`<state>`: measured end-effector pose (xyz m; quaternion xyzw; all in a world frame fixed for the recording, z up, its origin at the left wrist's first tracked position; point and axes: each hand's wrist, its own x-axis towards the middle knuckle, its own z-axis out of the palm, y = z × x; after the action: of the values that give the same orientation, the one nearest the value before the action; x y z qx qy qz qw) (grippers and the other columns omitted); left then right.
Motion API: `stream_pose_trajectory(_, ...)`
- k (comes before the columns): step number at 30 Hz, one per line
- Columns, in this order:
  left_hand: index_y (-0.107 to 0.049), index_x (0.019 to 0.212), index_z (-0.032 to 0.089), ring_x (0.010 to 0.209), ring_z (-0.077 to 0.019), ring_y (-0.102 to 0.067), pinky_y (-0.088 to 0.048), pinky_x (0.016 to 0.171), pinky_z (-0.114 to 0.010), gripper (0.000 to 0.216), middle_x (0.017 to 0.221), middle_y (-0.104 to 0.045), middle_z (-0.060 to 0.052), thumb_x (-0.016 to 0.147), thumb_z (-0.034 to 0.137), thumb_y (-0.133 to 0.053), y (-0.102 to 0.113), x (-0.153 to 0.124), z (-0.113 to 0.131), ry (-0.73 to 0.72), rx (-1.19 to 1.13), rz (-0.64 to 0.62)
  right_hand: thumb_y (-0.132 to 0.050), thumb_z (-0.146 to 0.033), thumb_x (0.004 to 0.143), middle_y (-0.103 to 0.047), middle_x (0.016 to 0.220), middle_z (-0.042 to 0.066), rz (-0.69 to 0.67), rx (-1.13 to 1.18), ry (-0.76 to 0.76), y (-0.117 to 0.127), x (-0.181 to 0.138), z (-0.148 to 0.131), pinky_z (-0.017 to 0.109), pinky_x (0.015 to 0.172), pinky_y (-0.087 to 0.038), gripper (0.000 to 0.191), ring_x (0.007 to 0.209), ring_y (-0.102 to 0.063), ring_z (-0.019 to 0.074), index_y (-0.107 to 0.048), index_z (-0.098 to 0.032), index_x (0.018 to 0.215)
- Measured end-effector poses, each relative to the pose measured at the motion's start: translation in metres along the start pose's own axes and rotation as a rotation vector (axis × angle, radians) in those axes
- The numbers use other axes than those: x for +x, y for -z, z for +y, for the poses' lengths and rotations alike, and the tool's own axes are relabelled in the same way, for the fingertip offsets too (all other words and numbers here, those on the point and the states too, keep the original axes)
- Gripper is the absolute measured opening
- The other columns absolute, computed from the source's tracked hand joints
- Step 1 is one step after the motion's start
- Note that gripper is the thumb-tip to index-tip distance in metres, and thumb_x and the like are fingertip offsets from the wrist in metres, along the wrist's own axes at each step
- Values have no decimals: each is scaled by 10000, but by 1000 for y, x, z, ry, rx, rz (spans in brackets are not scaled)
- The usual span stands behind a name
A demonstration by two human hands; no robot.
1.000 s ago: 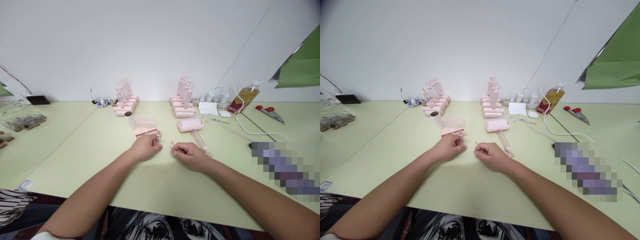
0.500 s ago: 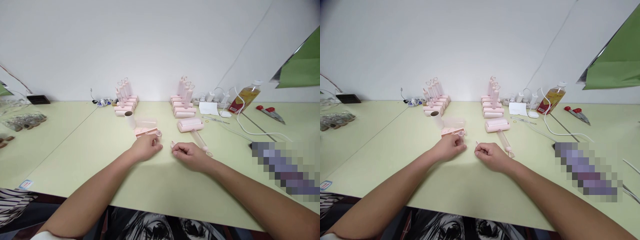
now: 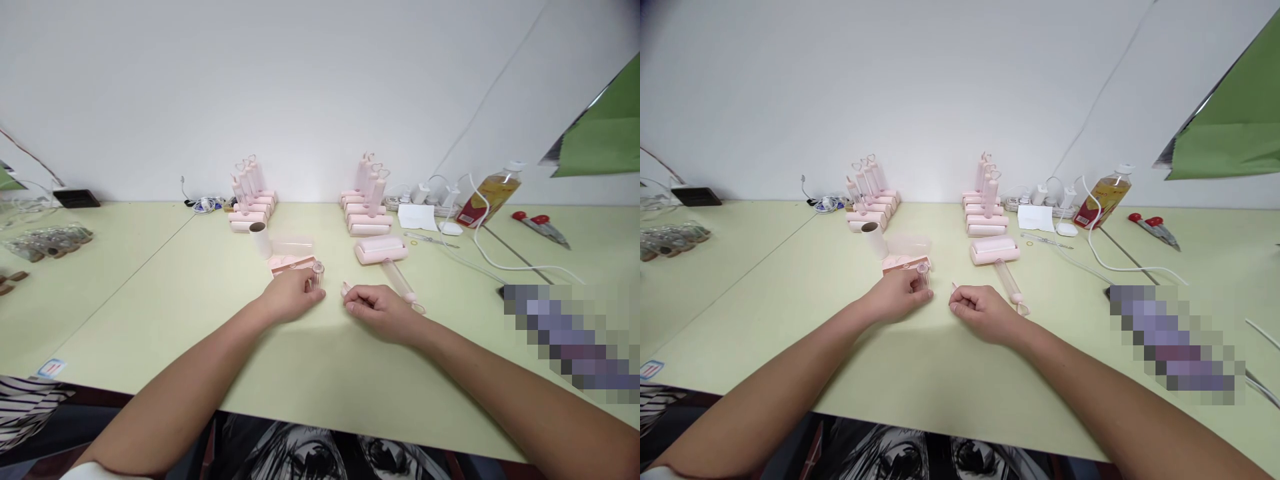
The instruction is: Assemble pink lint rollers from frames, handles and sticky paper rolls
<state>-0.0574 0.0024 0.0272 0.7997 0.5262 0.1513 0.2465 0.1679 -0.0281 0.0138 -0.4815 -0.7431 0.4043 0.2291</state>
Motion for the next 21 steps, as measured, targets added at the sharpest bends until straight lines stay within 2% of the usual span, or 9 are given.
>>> stream_pose_trajectory(21,-511,721,205,632,-158,-542,-318,525,-270,260,706,-614,12,787,453,-555,3,-1,0,-16,36,-69,-523,-323,844,-541,709,1,-9,11,-6,0,0,0,243,560,-345,185,636,-443,133,-622,-182,776)
